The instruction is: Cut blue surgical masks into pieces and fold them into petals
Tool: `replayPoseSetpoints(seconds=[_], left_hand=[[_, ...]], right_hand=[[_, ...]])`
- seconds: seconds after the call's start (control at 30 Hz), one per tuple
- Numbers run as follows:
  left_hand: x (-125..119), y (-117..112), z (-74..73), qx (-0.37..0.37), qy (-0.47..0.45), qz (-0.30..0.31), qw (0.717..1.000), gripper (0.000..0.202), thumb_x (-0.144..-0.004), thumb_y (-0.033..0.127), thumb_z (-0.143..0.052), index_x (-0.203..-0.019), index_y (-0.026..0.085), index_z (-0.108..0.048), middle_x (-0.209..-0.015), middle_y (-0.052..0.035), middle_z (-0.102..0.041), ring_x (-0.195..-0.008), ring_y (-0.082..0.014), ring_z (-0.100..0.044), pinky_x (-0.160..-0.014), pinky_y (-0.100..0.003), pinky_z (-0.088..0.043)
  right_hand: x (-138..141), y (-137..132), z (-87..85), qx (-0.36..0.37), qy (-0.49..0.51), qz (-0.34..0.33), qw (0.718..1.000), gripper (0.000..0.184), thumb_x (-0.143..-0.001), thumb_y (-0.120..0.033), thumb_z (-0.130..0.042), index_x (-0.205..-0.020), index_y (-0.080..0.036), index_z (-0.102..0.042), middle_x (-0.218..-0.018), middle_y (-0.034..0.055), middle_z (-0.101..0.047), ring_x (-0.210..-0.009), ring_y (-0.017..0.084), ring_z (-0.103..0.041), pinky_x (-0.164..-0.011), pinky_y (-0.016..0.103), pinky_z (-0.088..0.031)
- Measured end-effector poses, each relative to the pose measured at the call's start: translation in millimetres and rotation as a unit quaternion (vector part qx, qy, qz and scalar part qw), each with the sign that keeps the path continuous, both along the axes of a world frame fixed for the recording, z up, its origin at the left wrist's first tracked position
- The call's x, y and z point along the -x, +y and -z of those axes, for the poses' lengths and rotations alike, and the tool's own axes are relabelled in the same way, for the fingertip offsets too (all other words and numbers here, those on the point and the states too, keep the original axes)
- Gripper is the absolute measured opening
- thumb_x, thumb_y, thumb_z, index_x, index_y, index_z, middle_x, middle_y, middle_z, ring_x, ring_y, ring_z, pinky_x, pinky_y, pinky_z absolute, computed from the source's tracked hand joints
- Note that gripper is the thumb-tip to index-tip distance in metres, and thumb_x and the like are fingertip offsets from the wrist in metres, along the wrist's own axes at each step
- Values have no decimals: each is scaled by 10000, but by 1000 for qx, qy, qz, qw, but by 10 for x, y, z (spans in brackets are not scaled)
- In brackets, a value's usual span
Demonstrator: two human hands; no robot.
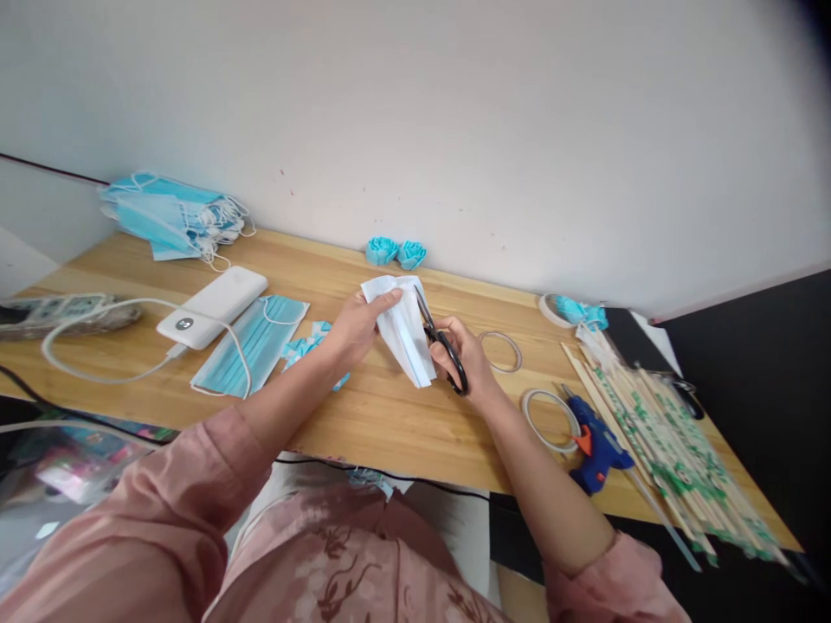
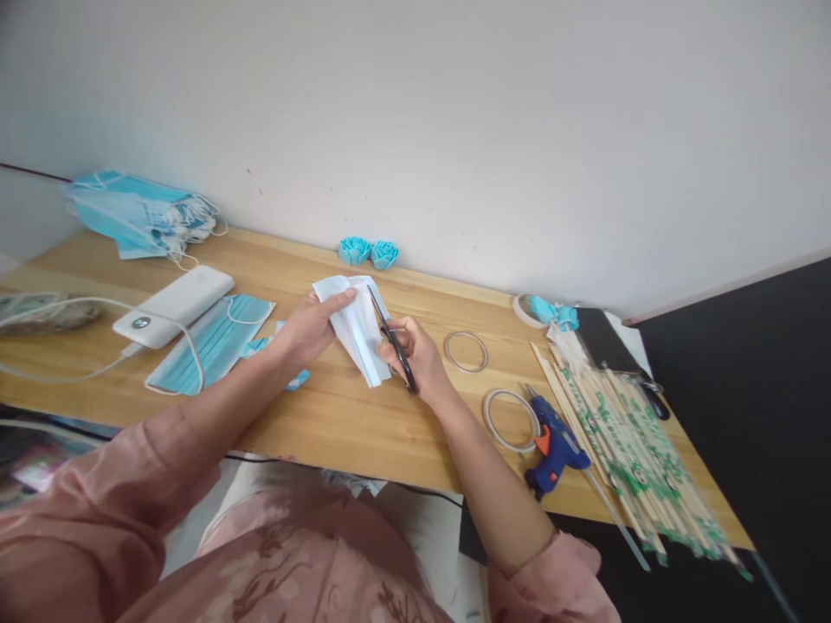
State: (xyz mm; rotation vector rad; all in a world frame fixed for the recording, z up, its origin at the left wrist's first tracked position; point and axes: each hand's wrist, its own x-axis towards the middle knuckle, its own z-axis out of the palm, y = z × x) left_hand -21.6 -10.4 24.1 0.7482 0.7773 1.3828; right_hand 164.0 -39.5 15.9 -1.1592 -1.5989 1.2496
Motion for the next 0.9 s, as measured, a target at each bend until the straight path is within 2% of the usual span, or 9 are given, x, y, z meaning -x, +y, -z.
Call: replayPoseSetpoints(seconds=[0.17, 0.33, 0.53, 0.7, 0.8, 0.9], left_hand=[[-8, -38, -55, 9, -7, 22, 1000, 361, -637, 358, -863, -853, 133, -682, -793, -45, -712, -721, -179, -650, -746, -318, -519], [-6, -63, -108, -7, -12, 52, 999, 398, -627, 361, -880, -873, 127, -673, -784, -38, -697, -699, -156, -634, -704, -291, -516], [-5, -44, -74, -3, 14, 26, 1000, 447, -650, 491, -848, -843, 142, -646, -719, -14, -656, -646, -141, -607, -645, -282, -494], [-10, -43, -61, 5, 25, -2, 1000, 440, -658, 493, -843, -851, 155, -636, -691, 1, -640, -622, -134, -593, -626, -273, -490], [-17, -46, -53, -5, 23, 11, 1000, 441, -669, 494, -839, -874, 156, -643, -682, -1, -643, -601, -129, -590, -593, -257, -489], [-33, -51, -41, -14, 24, 28, 999, 419, -695, 505, -818, -821, 150, -634, -660, -8, -636, -569, -123, -582, -564, -254, -488]], right_hand=[[-11, -4, -41, -20, -17, -7, 1000, 611, -678, -721, -720, -953, -223, -498, -604, -68, -482, -497, 88, -376, -482, 243, -281], [-22, 7, -49, -25, -28, -20, 999, 634, -669, -757, -702, -949, -226, -496, -601, -65, -459, -512, 100, -380, -485, 245, -274], [-21, 12, 6, -14, -7, -37, 999, 640, -685, -752, -698, -983, -225, -490, -639, -70, -467, -517, 87, -374, -496, 242, -282], [-24, -3, 3, -10, 9, -60, 998, 615, -709, -758, -672, -972, -236, -482, -645, -73, -448, -521, 83, -345, -493, 240, -255], [-21, -2, -7, -10, 7, -66, 998, 618, -708, -758, -675, -981, -238, -484, -658, -67, -455, -535, 89, -359, -499, 242, -267], [-11, 6, -16, -13, 13, -73, 997, 624, -705, -765, -672, -976, -236, -481, -664, -62, -467, -544, 94, -376, -513, 247, -286]])
